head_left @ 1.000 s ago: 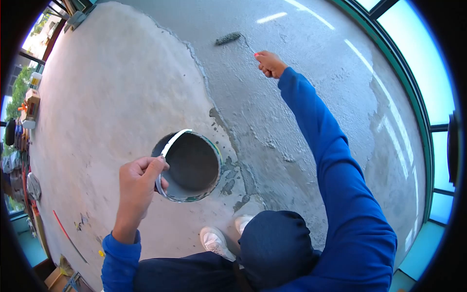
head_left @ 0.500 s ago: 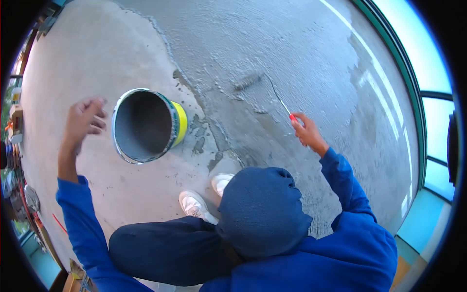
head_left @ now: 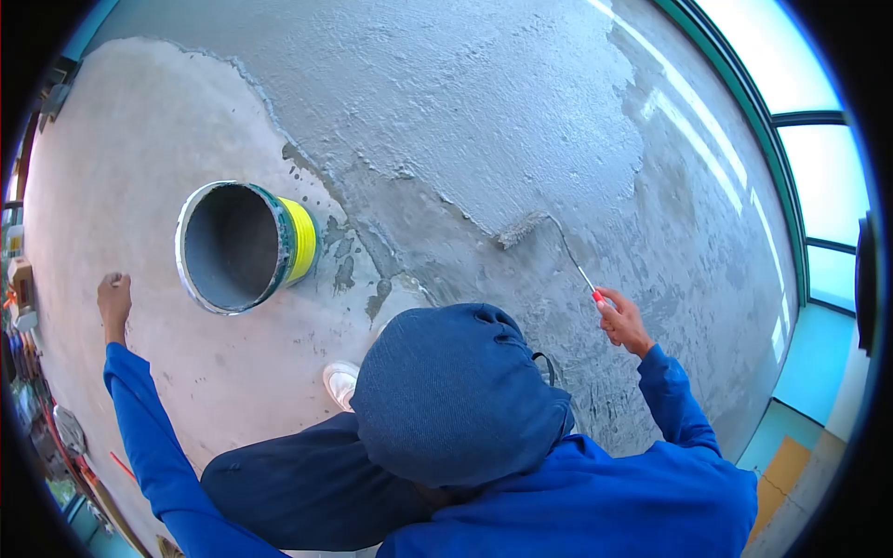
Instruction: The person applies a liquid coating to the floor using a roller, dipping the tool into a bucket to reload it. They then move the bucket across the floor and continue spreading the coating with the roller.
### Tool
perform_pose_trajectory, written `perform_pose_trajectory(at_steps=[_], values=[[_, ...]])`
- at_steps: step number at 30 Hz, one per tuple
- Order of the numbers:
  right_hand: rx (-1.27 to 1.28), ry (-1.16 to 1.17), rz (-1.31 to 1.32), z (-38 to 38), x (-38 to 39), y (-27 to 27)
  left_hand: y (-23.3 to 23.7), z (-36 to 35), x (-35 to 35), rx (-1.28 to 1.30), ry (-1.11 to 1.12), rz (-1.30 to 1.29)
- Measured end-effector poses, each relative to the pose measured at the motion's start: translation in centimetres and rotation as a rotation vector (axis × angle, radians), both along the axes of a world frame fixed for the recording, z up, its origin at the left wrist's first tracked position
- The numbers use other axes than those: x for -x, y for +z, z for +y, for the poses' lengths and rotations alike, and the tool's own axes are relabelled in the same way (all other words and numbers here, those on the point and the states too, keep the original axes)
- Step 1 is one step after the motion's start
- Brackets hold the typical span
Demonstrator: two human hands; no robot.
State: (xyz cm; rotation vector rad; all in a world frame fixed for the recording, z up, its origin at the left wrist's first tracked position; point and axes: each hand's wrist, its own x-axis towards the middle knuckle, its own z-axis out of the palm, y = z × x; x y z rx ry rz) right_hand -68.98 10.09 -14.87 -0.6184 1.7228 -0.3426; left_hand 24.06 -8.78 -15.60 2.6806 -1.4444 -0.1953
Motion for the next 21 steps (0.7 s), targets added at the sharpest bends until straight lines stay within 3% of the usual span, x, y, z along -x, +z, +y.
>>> perform_pose_trajectory(at_steps=[5,8,10,12,16,21], values=[[0.204,0.273,0.152,-8.2,-5.6,-3.3,3.2,4.3,0.5,-0.011,0.155,0.025],[0.530,0.382,0.139,-15.9,-12.1,-6.2,4.2,5.3,0.7,-0.004,0.196,0.039],[0.596,0.435,0.166,-21.5,-16.3,-8.2,4.7,5.8,0.9,0.034,0.208,0.038],[0.458,0.384,0.056,-26.3,-21.1,-6.6,4.7,5.9,0.4,0.052,0.194,0.020],[0.444,0.329,-0.085,-32.5,-28.0,-6.4,5.5,6.7,0.7,0.053,0.191,0.023],[0.447,0.289,-0.081,-33.2,-31.8,-7.9,3.2,8.1,-2.7,0.074,0.184,-0.066]])
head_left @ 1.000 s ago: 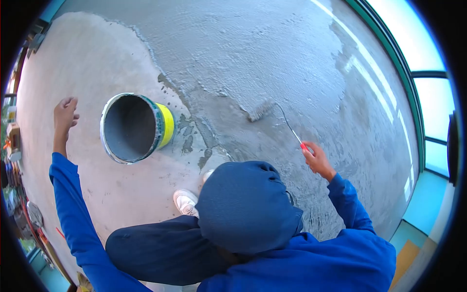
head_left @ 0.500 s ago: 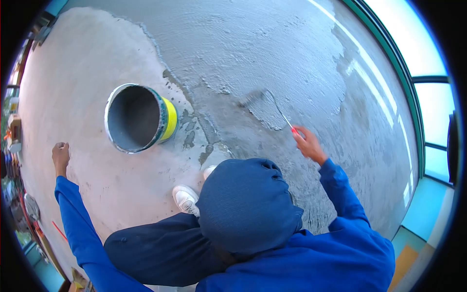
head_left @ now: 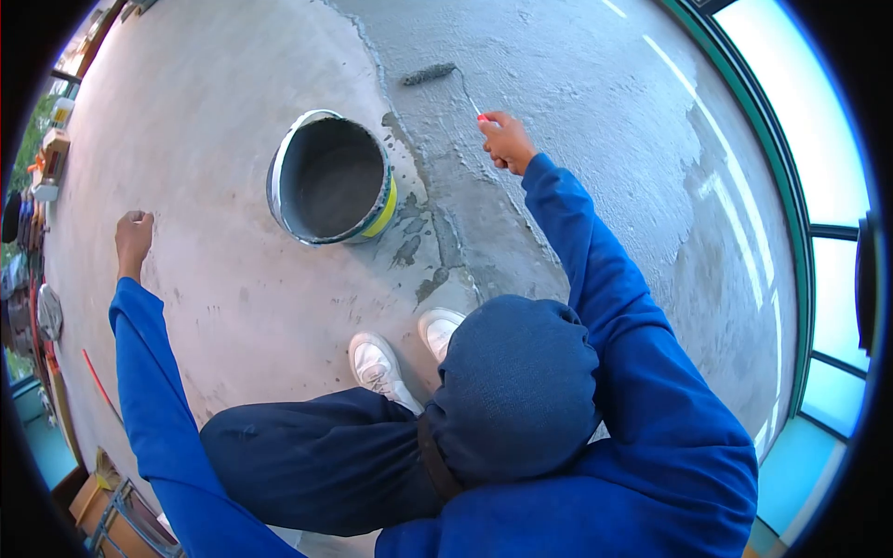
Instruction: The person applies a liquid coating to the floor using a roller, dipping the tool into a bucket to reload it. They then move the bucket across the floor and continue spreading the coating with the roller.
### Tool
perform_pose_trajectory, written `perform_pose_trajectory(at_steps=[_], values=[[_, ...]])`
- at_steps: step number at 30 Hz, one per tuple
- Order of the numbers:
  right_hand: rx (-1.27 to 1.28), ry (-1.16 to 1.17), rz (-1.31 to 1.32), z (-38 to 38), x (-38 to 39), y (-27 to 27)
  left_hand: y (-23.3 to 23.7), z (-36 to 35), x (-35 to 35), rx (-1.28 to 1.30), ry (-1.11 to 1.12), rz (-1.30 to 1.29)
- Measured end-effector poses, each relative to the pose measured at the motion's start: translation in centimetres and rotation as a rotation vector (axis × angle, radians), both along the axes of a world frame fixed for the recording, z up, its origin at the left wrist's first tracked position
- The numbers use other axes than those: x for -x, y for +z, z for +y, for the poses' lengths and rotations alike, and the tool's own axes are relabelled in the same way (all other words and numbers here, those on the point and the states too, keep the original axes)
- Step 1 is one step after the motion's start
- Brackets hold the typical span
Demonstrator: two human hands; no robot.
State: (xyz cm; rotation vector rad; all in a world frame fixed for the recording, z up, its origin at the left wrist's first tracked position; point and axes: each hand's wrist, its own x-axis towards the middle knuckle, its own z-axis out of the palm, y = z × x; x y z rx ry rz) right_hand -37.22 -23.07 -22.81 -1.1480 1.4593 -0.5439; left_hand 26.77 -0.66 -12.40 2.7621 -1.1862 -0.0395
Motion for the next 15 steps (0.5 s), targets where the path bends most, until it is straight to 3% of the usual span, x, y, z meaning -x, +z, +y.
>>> perform_pose_trajectory(at_steps=[5,9,12,15], values=[[0.370,0.163,0.347,8.7,4.2,-1.7,-2.5,0.8,-2.6,-0.017,-0.030,-0.029],[0.484,0.152,0.426,18.6,9.1,-2.1,-3.0,-0.4,-1.1,-0.010,0.008,0.037],[0.338,0.080,0.487,22.8,10.0,0.9,-1.8,-1.7,2.0,-0.043,0.049,0.120],[-0.122,-0.065,0.289,22.0,8.2,4.0,-1.5,-2.6,3.0,-0.046,0.030,0.132]])
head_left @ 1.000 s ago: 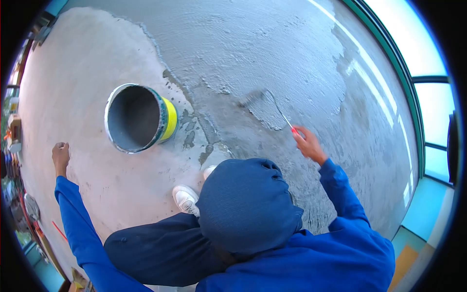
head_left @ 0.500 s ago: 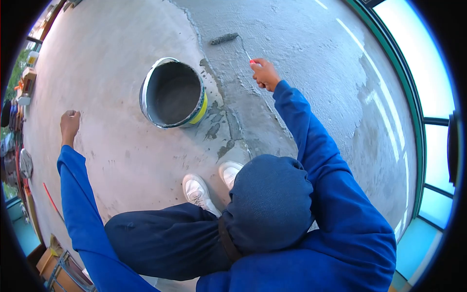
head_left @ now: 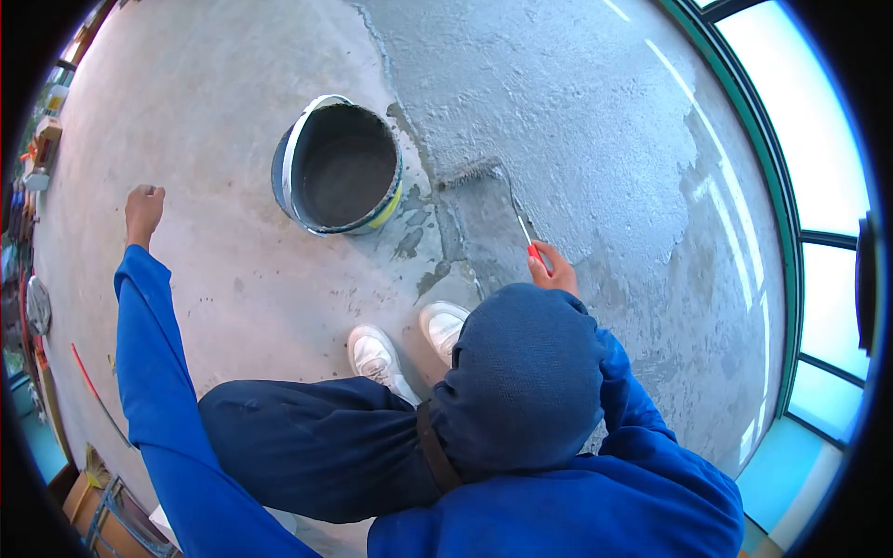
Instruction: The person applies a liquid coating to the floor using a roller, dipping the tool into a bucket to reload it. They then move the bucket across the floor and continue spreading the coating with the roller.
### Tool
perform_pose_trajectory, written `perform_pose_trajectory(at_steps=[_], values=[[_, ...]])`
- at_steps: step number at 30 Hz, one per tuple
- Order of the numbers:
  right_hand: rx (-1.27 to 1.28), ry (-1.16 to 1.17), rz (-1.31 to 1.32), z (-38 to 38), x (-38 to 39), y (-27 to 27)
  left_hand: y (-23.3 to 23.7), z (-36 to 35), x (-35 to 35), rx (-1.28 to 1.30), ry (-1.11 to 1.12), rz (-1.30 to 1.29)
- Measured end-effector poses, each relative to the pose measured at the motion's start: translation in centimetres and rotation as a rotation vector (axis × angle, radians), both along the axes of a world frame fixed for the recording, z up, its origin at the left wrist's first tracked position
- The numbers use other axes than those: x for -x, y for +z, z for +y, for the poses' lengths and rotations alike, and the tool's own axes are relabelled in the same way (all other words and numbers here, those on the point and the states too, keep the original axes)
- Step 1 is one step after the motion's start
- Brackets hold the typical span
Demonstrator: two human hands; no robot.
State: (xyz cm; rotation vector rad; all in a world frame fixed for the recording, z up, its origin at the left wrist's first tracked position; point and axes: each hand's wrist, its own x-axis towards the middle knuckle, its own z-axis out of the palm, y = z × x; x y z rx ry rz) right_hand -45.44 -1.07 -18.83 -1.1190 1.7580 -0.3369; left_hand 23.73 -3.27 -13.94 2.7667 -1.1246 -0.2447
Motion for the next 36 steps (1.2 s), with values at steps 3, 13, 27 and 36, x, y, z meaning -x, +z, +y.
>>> perform_pose_trajectory(at_steps=[3,13,27,36], values=[[0.359,0.105,0.035,-2.1,-1.0,-5.4,-0.1,0.1,0.0,0.026,-0.039,-0.022],[0.680,0.318,0.171,-8.0,-5.2,-6.6,0.4,3.3,-1.6,0.009,0.075,-0.009],[0.600,0.291,0.215,-4.6,-2.4,-5.4,0.3,2.2,-1.0,0.055,-0.026,-0.057],[0.298,0.152,0.033,0.9,2.6,-1.6,-0.6,2.2,-1.6,-0.017,0.017,-0.043]])
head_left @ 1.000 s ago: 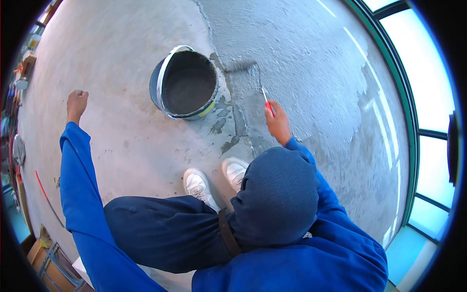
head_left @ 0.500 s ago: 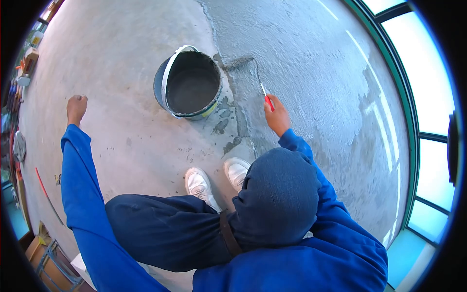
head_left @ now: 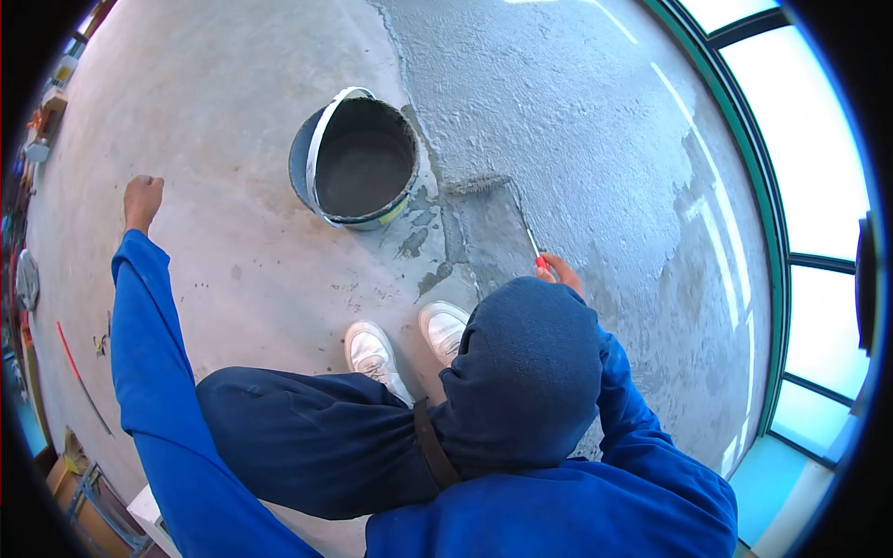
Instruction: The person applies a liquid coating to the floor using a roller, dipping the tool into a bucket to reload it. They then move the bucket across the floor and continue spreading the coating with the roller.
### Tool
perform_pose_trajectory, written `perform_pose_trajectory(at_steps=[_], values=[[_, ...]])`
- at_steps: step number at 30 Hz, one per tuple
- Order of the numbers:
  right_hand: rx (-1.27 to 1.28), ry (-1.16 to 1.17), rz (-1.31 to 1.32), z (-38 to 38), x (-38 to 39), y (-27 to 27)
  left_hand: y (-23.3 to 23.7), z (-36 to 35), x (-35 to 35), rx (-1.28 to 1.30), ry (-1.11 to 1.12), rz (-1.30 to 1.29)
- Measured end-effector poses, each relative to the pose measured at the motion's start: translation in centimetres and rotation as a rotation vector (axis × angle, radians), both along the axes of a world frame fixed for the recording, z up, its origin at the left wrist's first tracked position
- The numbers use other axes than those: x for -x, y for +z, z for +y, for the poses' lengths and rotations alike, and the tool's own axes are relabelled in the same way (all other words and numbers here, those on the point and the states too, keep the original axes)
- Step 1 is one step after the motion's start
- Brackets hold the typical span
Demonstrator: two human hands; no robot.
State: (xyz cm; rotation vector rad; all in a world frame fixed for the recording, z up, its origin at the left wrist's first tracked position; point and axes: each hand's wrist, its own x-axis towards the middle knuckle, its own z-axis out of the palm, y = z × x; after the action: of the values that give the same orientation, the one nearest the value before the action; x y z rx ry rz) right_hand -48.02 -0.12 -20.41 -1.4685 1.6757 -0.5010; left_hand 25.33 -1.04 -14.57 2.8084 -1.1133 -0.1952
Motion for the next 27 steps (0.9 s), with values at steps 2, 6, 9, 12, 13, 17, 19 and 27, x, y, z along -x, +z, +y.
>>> perform_pose_trajectory(at_steps=[2,6,9,12,13,17,19,27], values=[[-0.005,-0.038,0.032,-0.1,-0.7,1.0,0.0,-0.3,0.0,0.034,-0.031,0.000],[0.095,-0.010,0.266,-0.7,-1.5,4.3,-0.5,0.3,0.3,0.090,-0.001,0.017],[0.415,0.196,0.360,-1.3,-2.6,7.1,-0.4,0.4,-0.1,0.041,-0.018,0.004],[0.377,0.356,0.517,-0.3,-3.2,8.3,-0.5,0.6,0.0,0.044,0.000,0.026],[0.299,0.394,0.590,0.2,-3.5,8.6,-0.5,0.5,0.3,0.063,0.016,0.039],[0.251,0.475,0.675,1.1,-6.1,8.8,-0.5,0.5,0.1,0.012,-0.015,0.028],[0.196,0.472,0.752,-0.4,-7.5,7.4,-0.9,0.5,-0.2,0.010,-0.014,0.022],[0.384,0.562,0.698,-4.2,-8.9,3.6,-1.1,0.0,-0.2,0.007,-0.023,0.038]])
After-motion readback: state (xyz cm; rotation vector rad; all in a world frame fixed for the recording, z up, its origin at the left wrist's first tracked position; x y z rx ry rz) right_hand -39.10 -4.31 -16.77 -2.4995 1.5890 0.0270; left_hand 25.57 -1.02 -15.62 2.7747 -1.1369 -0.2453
